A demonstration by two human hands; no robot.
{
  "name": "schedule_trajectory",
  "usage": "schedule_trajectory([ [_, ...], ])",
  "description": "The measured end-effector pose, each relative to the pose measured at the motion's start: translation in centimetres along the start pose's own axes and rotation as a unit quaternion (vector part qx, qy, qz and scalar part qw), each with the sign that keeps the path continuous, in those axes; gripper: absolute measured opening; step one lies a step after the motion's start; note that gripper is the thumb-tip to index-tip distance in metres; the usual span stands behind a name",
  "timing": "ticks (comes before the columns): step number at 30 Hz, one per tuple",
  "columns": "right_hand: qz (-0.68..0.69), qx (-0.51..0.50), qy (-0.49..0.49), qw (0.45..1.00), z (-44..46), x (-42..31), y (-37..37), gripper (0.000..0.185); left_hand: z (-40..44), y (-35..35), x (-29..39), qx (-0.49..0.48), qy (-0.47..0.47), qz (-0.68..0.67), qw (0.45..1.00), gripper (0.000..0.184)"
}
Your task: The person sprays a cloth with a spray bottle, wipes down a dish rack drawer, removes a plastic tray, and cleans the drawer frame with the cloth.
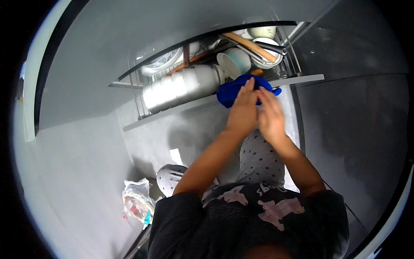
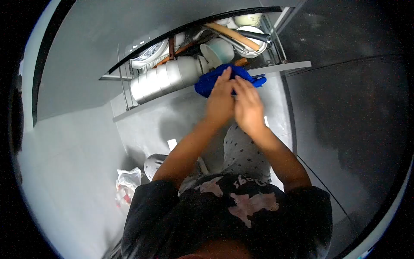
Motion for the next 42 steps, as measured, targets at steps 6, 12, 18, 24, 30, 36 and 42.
schedule_trajectory([
  [6,-0.135,-0.030,0.013,0.990,1.3,-1.5,3.2,0.048,-2.6,-10.3,-4.8,-0.007,-0.004,-0.032,0.999,0.034],
  [12,-0.190,-0.219,-0.130,0.948,1.6,-6.2,9.9,0.058,-3.7,-18.5,-12.9,0.173,-0.026,0.216,0.961,0.036],
  [18,-0.102,-0.225,-0.080,0.966,2.1,-1.5,4.4,0.065,-3.6,-18.6,-13.8,0.149,-0.073,0.195,0.967,0.039],
  [24,-0.166,-0.132,0.004,0.977,1.4,1.7,1.1,0.078,-3.1,-18.3,-13.5,0.113,-0.089,0.234,0.961,0.044],
  [30,-0.215,-0.086,0.035,0.972,0.7,3.6,-0.2,0.077,-3.2,-18.4,-14.6,0.105,-0.097,0.220,0.965,0.045],
  [36,-0.206,-0.008,0.108,0.972,0.0,5.3,-1.2,0.081,-3.1,-18.2,-14.1,0.094,-0.094,0.236,0.963,0.045],
  [42,-0.236,-0.016,0.107,0.966,0.2,5.2,-1.7,0.070,-3.2,-18.2,-14.0,0.086,-0.089,0.217,0.968,0.045],
])
Point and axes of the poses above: each hand's wrist, its own z-axis towards the middle knuckle, its own y-axis out of the palm, x = y × z, the point moved 2 cm from there along z, towards the middle knuckle, and after that the axes turned 1 degree about -z, right-handed, at the moved point
